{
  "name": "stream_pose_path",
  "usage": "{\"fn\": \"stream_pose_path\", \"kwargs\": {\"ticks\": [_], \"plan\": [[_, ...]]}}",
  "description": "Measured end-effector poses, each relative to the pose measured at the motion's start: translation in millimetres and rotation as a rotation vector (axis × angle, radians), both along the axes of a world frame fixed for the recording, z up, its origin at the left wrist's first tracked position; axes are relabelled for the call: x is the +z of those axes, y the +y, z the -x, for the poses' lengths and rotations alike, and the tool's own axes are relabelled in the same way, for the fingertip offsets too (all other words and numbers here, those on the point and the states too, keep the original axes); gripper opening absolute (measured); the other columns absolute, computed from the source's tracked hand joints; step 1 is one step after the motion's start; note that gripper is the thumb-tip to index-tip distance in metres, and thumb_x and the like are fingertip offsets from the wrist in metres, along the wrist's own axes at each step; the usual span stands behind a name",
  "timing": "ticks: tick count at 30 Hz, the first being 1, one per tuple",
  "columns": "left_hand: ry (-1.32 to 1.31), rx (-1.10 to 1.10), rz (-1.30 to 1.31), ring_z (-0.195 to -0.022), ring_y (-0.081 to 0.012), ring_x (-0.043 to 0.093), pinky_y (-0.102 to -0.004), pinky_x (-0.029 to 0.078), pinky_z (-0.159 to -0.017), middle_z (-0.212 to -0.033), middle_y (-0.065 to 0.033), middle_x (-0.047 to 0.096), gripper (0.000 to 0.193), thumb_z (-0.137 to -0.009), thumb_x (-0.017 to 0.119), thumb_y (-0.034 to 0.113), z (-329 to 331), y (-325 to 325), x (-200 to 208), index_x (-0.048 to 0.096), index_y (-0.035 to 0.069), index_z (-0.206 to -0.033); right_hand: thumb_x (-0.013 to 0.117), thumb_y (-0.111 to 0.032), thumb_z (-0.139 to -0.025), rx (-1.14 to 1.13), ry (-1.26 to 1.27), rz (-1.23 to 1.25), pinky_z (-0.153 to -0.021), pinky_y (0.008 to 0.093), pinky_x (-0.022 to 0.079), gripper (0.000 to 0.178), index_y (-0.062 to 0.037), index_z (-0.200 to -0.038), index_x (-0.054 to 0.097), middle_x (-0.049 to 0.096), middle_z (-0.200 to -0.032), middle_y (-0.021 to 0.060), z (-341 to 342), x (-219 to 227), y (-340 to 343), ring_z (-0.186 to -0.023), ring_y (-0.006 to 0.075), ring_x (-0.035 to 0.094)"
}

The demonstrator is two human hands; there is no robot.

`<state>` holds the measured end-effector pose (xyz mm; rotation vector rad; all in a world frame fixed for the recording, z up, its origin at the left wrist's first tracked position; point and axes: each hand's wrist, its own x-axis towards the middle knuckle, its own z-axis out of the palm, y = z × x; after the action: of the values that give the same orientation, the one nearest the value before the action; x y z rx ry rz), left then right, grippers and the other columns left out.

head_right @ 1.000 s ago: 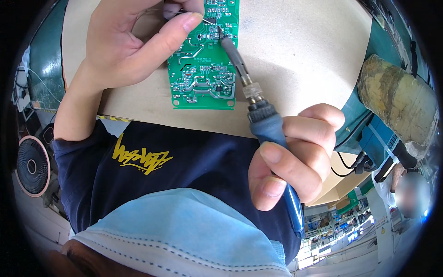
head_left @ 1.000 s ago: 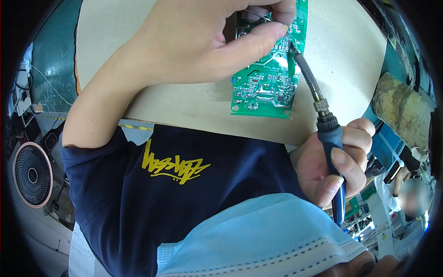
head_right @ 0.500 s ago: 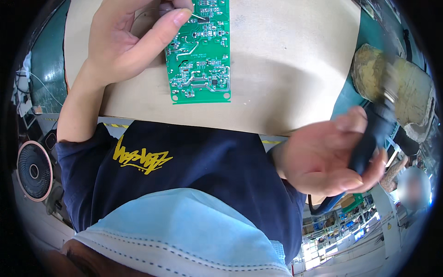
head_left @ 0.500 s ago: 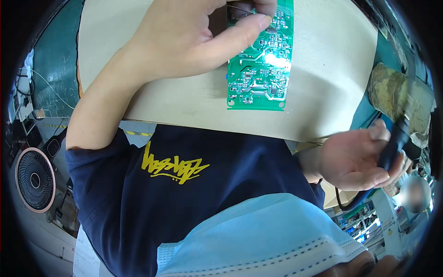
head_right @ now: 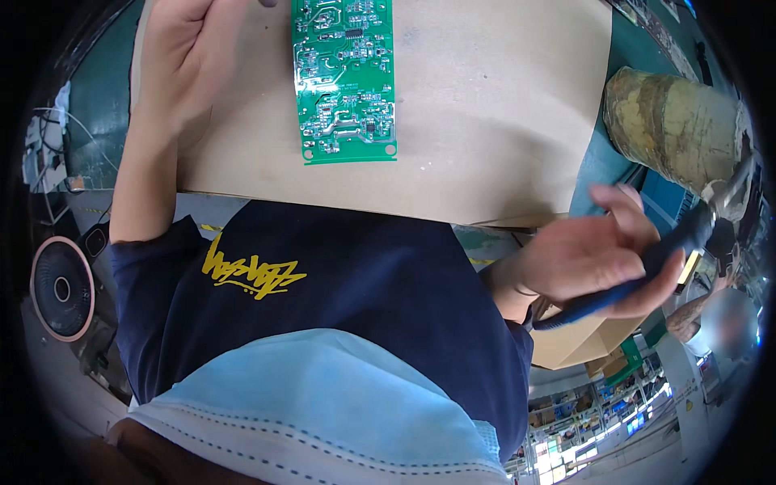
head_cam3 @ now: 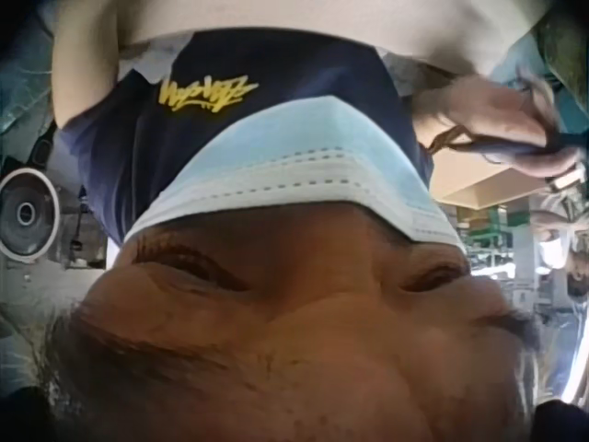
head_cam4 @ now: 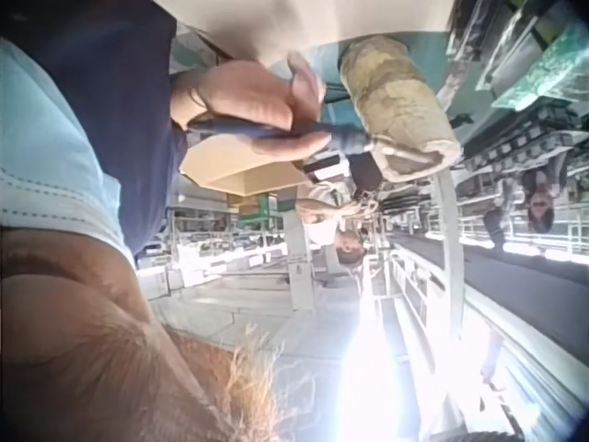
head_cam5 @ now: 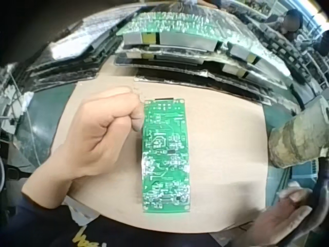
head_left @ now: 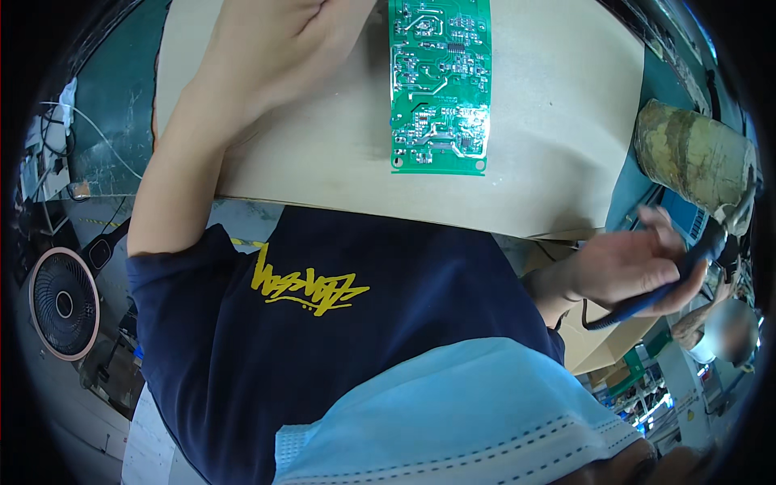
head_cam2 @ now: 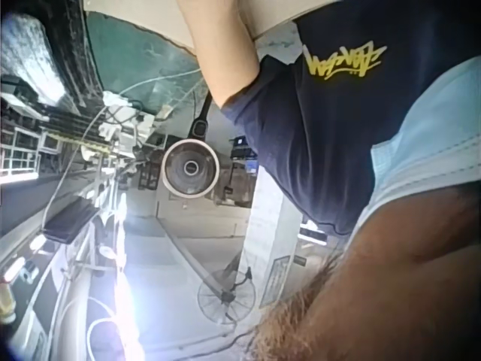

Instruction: Soldering components on printed circuit boards at an assembly station.

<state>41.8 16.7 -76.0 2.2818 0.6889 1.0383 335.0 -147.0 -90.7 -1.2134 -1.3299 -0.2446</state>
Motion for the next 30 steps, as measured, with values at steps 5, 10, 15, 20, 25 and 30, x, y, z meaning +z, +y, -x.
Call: {"fn": "stream_pose_path", "kwargs": {"ticks": [5,10,15,20,25,30], "plan": [[0.385,0.199,-0.007,-0.066,-0.0321,0.056,-0.0387,0.044,-0.061,-0.071,-0.0173,0.058,0.018,-0.088,0.046,0.000,6.8,-18.2,32.5,0.054,-0.002,-0.071,0.051,-0.020,-0.103,0.511,0.189,0.227,-0.081,0.0459,0.057,0.032,-0.0039,-0.130,0.048,0.068,-0.104,0.0252,51.2,-15.7,9.4,-0.080,0.0353,0.072],[0.670,0.251,0.133,-0.073,-0.0381,0.064,-0.0458,0.049,-0.068,-0.080,-0.0239,0.065,0.035,-0.092,0.061,0.028,-11.5,-38.8,46.1,0.063,-0.003,-0.075,0.055,0.008,-0.092,0.607,0.094,0.305,-0.084,0.0382,0.056,0.034,-0.0014,-0.124,0.051,0.064,-0.117,0.0278,83.3,-16.2,13.0,-0.102,0.0362,0.069],[0.851,0.289,0.144,-0.079,-0.0381,0.066,-0.0438,0.054,-0.073,-0.081,-0.0239,0.067,0.062,-0.085,0.066,0.054,-26.2,-45.1,42.5,0.065,-0.008,-0.088,0.054,0.003,-0.094,0.704,0.069,0.437,-0.101,0.0492,0.045,0.043,-0.0053,-0.133,0.038,0.058,-0.124,0.0327,74.5,-10.6,11.1,-0.109,0.0399,0.066],[0.931,0.274,0.021,-0.075,-0.0332,0.067,-0.0397,0.054,-0.070,-0.074,-0.0199,0.064,0.065,-0.080,0.071,0.054,-22.4,-47.4,36.1,0.065,-0.009,-0.095,0.053,-0.008,-0.098,0.459,0.138,0.400,-0.101,0.0538,0.044,0.040,-0.0022,-0.134,0.036,0.058,-0.122,0.0341,43.8,-12.6,8.9,-0.105,0.0392,0.068],[0.783,0.189,0.005,-0.077,-0.0279,0.063,-0.0361,0.048,-0.068,-0.091,-0.0153,0.064,0.058,-0.068,0.082,0.028,-10.4,-39.9,65.9,0.062,-0.002,-0.112,0.050,-0.005,-0.097,0.397,0.277,0.432,-0.091,0.0456,0.051,0.039,0.0009,-0.134,0.039,0.061,-0.115,0.0291,40.7,-15.7,8.2,-0.091,0.0310,0.068],[0.834,0.241,0.029,-0.082,-0.0258,0.067,-0.0360,0.053,-0.073,-0.093,-0.0172,0.067,0.060,-0.079,0.074,0.041,4.5,4.1,158.1,0.062,-0.006,-0.114,0.056,0.000,-0.091,0.456,0.274,0.377,-0.084,0.0397,0.051,0.036,-0.0012,-0.125,0.047,0.066,-0.105,0.0259,41.0,-13.0,11.3,-0.082,0.0274,0.070]]}}
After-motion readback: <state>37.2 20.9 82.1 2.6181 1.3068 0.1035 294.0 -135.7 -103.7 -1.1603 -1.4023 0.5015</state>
